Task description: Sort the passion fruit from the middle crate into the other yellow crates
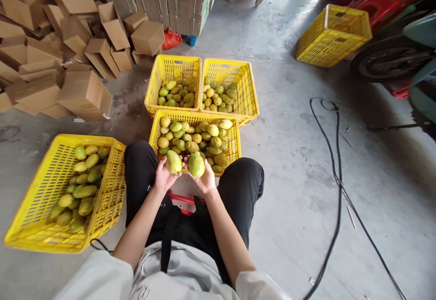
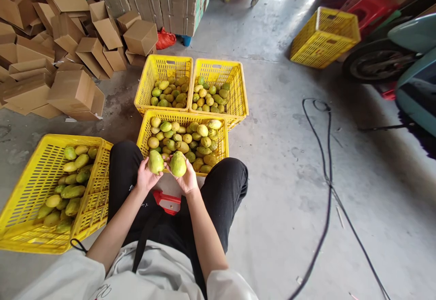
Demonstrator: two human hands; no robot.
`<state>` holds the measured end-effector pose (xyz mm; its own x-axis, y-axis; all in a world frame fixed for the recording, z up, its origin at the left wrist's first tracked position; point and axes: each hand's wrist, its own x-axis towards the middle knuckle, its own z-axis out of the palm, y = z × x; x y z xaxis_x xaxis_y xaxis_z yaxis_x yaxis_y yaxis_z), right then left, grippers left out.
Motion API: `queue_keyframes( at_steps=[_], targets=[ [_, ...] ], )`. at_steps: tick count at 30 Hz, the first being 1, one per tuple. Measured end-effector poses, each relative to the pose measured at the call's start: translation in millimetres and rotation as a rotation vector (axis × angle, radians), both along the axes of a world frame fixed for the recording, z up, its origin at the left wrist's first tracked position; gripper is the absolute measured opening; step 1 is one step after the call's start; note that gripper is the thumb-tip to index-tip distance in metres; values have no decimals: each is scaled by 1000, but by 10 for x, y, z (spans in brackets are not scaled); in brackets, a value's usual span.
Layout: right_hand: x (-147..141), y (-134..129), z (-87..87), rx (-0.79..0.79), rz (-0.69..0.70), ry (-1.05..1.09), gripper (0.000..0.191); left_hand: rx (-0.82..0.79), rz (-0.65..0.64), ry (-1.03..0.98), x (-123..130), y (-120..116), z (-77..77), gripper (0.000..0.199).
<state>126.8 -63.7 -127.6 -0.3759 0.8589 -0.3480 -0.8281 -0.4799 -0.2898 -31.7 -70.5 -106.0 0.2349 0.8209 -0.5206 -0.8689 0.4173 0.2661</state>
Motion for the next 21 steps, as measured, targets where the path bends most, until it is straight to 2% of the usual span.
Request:
queue_keyframes(
  at_steps=[4,8,11,15,21],
  targets=[
    [-21,-18,-70,30,44,-22,42,16,-118,26,26,11,4,29],
    [-30,-15,-63,17,79,-53,45,-23,-204,46,49,34,-38,43],
    [3,-6,-14,3,106,-21,42,-73,-170,43,41,42,-63,48],
    [61,1,10,15,132,40,40,-123,-71,10,15,27,-45,42],
    [13,-17,-122,5,70,-28,43,-114,-6,7,-8,14,5,39]
  ],
)
